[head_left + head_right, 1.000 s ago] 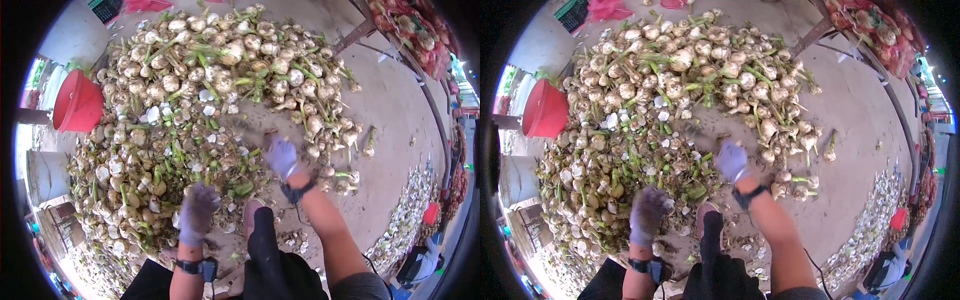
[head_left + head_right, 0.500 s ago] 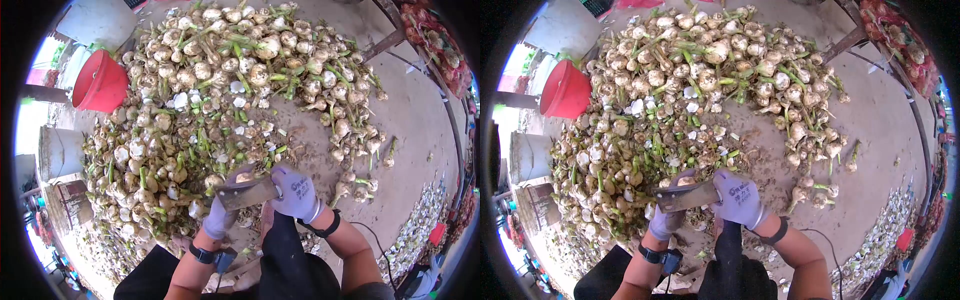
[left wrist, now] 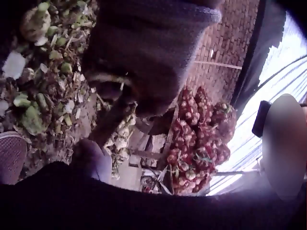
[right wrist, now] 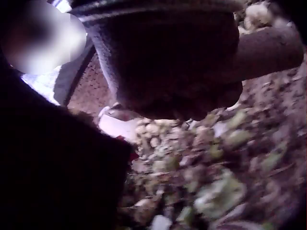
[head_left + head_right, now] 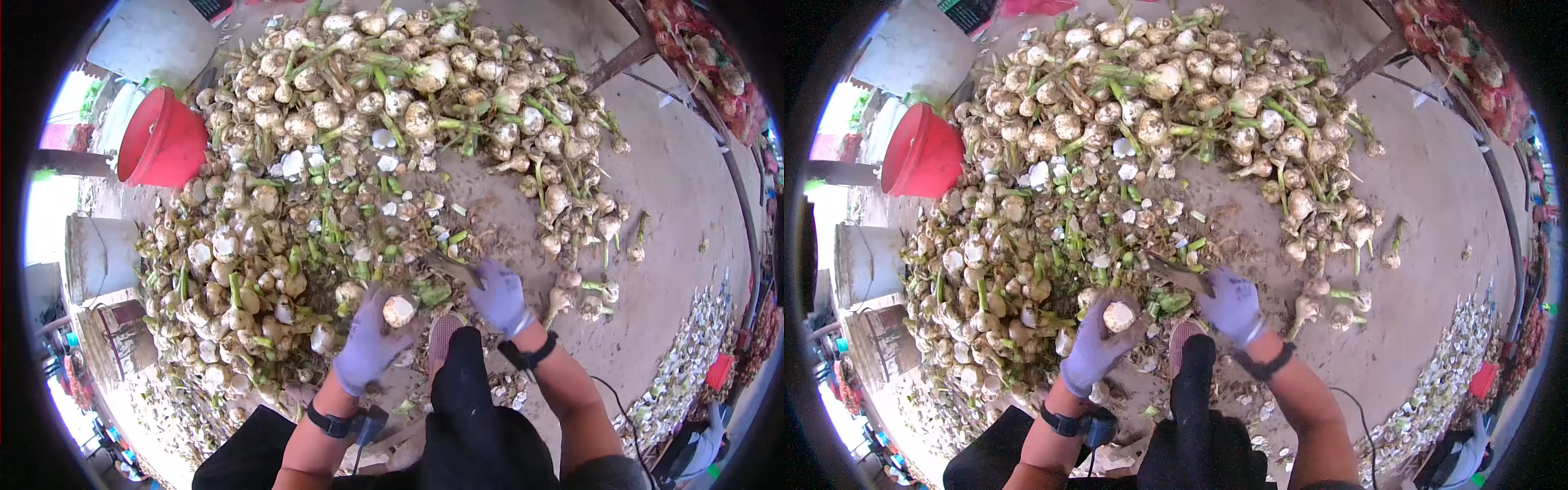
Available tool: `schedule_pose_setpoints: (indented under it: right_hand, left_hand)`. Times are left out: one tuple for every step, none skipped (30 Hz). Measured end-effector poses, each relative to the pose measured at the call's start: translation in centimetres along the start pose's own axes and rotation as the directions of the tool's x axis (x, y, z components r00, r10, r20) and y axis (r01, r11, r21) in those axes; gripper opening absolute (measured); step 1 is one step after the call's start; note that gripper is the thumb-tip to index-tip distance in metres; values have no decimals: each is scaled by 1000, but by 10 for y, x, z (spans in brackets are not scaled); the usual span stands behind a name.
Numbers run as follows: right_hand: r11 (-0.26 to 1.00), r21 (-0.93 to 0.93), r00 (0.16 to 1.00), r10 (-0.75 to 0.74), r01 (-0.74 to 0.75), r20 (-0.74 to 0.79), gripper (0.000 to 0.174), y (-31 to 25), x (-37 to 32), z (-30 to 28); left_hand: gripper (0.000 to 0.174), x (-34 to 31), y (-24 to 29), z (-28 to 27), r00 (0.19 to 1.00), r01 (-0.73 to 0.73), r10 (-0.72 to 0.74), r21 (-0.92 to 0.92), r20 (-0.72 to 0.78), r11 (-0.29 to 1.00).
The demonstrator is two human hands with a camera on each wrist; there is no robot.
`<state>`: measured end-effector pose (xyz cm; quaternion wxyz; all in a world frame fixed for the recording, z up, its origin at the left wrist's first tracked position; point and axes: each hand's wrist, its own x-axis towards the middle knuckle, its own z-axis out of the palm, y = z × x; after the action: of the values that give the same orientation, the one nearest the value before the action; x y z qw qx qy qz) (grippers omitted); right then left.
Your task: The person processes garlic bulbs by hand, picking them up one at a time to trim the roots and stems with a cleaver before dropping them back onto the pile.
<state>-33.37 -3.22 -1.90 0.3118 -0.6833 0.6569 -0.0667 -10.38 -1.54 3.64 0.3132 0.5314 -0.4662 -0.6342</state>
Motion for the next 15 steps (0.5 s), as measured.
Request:
schedule_pose_setpoints:
  right_hand:
    - [991, 136, 1000, 0, 4, -24, 34, -3, -6, -4]
    - [962, 273, 999, 16, -4, -40, 32, -8, -19, -6]
    - [936, 350, 991, 76, -32, -112, 33, -17, -23, 7]
    - [938, 345, 989, 67, -18, -132, 33, -24, -24, 7]
    - [889, 450, 995, 95, -92, 15, 33, -50, -26, -12]
    - [823, 537, 979, 107, -184, 172, 34, -68, -26, -21]
    - [824, 536, 979, 106, -183, 172, 34, -69, -19, -9]
    - [828, 529, 965, 52, -185, 255, 34, -61, -5, 13]
    - [834, 522, 944, -4, -180, 331, 35, -53, 13, 31]
    - [942, 332, 993, 13, -53, 121, 39, -42, 33, 44]
    - [995, 100, 996, -17, 26, -93, 44, -35, 54, 46]
    - [991, 129, 969, -5, 38, -247, 42, -44, 77, 21]
    - [986, 160, 920, 20, 47, -392, 39, -51, 105, -7]
    - [993, 15, 858, -90, 114, -506, 38, -44, 136, -21]
    - [976, -139, 776, -217, 166, -592, 37, -36, 162, -30]
  left_hand:
    - [37, 7, 4, -6, 978, -134, 195, 490, -76, 861]
    - [29, 8, 11, -8, 924, -167, 381, 857, -37, 488]
    - [22, 12, 1, -8, 921, -82, 333, 733, -204, 676]
    - [22, 15, -3, -6, 914, -97, 353, 734, -203, 673]
    - [26, 16, -3, 1, 917, -38, 160, 318, -365, 947]
    - [29, 15, -3, 7, 909, 23, -96, -180, -406, 983]
    - [26, 12, 2, 9, 925, -31, -130, -412, -357, 911]
    - [26, 9, 13, 7, 926, -35, -125, -410, -356, 912]
    - [25, 6, 27, 1, 887, -224, -62, -543, -458, 809]
    - [23, 5, 37, -7, 827, -411, -23, -633, -561, 656]
    - [21, -4, 39, -30, 803, -442, -15, -613, -595, 655]
    - [18, -18, 36, -59, 779, -467, -13, -593, -627, 656]
    - [18, -23, 29, -78, 672, -543, -47, -535, -739, 648]
    - [19, -27, 16, -97, 549, -609, -81, -465, -832, 643]
    - [24, -37, -9, -119, 596, -639, -270, -650, -756, 411]
